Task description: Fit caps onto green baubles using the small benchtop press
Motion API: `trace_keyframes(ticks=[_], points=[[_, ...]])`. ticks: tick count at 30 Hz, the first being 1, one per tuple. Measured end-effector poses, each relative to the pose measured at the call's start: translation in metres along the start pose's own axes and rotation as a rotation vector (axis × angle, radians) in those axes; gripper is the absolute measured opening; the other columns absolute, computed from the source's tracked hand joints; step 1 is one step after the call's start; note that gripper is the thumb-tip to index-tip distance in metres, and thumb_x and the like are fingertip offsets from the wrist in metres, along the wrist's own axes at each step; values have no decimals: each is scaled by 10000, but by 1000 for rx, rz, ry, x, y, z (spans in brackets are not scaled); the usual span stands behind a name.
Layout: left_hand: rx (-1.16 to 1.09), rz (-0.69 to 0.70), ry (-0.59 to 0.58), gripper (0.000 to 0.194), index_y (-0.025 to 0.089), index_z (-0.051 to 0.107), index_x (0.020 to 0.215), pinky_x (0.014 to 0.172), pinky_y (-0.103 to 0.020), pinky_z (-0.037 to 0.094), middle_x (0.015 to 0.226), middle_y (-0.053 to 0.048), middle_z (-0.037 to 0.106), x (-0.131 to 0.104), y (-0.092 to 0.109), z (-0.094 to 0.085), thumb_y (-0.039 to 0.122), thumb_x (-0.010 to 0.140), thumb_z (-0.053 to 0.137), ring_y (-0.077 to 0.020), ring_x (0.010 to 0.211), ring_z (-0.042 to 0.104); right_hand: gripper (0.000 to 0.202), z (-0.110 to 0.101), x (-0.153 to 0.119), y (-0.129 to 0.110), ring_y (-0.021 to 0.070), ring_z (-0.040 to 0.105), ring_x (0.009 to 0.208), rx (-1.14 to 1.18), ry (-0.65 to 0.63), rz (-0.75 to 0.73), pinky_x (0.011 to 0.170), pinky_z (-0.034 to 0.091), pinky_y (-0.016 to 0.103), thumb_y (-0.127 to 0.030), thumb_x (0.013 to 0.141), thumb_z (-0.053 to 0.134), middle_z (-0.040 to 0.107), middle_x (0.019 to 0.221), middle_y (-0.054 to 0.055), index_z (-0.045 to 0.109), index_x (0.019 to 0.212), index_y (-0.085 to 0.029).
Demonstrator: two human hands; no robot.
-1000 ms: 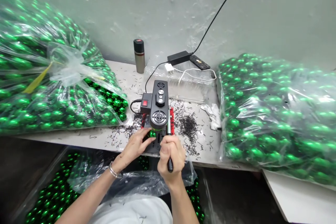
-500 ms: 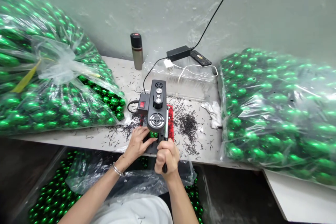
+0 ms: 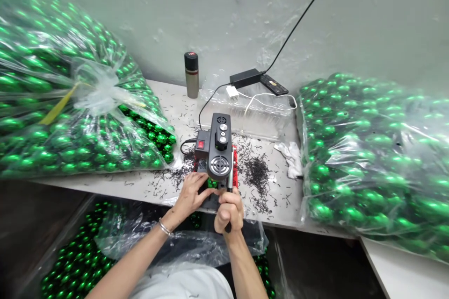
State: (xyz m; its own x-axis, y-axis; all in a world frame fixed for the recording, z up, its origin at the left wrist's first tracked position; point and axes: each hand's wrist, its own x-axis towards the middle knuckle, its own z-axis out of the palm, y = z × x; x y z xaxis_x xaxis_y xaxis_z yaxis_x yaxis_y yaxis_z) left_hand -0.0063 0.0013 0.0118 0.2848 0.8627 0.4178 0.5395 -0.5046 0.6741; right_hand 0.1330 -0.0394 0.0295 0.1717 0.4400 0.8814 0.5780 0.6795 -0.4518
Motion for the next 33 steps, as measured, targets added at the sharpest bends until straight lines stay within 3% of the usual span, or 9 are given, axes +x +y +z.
trace_keyframes(ticks=[5,11,14,18,20,22,25,29,33], points=[[-30,-38,-1,321,188,667,1168,965,-489,474,1109,-119,702,1,2,1,342,888,694,-278,1049,621,302,-3,10,-1,127,625,686,-28,-46,-102,740,507,360,-195,979,376,533,769,-10,477,694,-190],[-77,-69,32,345,167,678,1141,964,-492,484,1093,-119,713,1,6,-1,331,846,749,-282,1032,629,330,-9,68,-41,115,541,603,-1,41,172,561,406,274,-180,960,443,539,674,-6,493,633,-188],[-91,-66,52,348,180,651,1195,950,-471,498,1115,-118,699,-20,11,-16,349,894,690,-274,1053,622,340,-12,93,-57,115,539,615,1,5,302,574,404,273,-190,951,490,530,650,-7,481,611,-188],[-21,-11,11,555,203,557,1339,955,-464,496,1212,-137,658,-58,10,-47,481,874,680,-288,1109,599,347,-11,95,-61,110,526,599,-12,-4,234,564,391,277,-153,935,504,530,632,-9,471,592,-187],[66,2,32,649,203,528,1370,952,-470,491,1247,-151,638,-61,3,-62,555,846,678,-308,1130,587,342,-9,89,-58,110,527,592,-15,8,199,557,386,277,-133,928,502,531,625,-10,472,592,-186],[189,-2,94,550,190,531,1360,955,-467,476,1263,-161,626,-48,-8,-74,505,916,605,-310,1141,578,340,-7,83,-55,110,526,586,-13,32,186,552,382,276,-125,927,495,531,620,-12,471,593,-185],[452,-77,158,338,168,576,1287,902,-451,461,1234,-168,636,-7,-30,-86,301,989,491,-302,1068,582,337,-7,78,-53,113,528,584,-20,42,184,551,377,276,-130,928,487,534,625,-12,477,596,-187],[684,-155,42,256,130,646,1109,828,-447,441,947,-169,682,39,-55,-88,114,912,482,-305,903,568,322,-10,75,-51,124,548,612,-37,-12,175,580,392,282,-127,923,480,542,636,-10,484,607,-191],[663,-147,21,260,128,648,1094,833,-441,443,867,-150,679,46,-58,-88,106,857,545,-302,873,574,313,-11,71,-50,123,552,623,-31,-24,169,590,392,279,-105,920,468,540,634,-14,474,619,-191]])
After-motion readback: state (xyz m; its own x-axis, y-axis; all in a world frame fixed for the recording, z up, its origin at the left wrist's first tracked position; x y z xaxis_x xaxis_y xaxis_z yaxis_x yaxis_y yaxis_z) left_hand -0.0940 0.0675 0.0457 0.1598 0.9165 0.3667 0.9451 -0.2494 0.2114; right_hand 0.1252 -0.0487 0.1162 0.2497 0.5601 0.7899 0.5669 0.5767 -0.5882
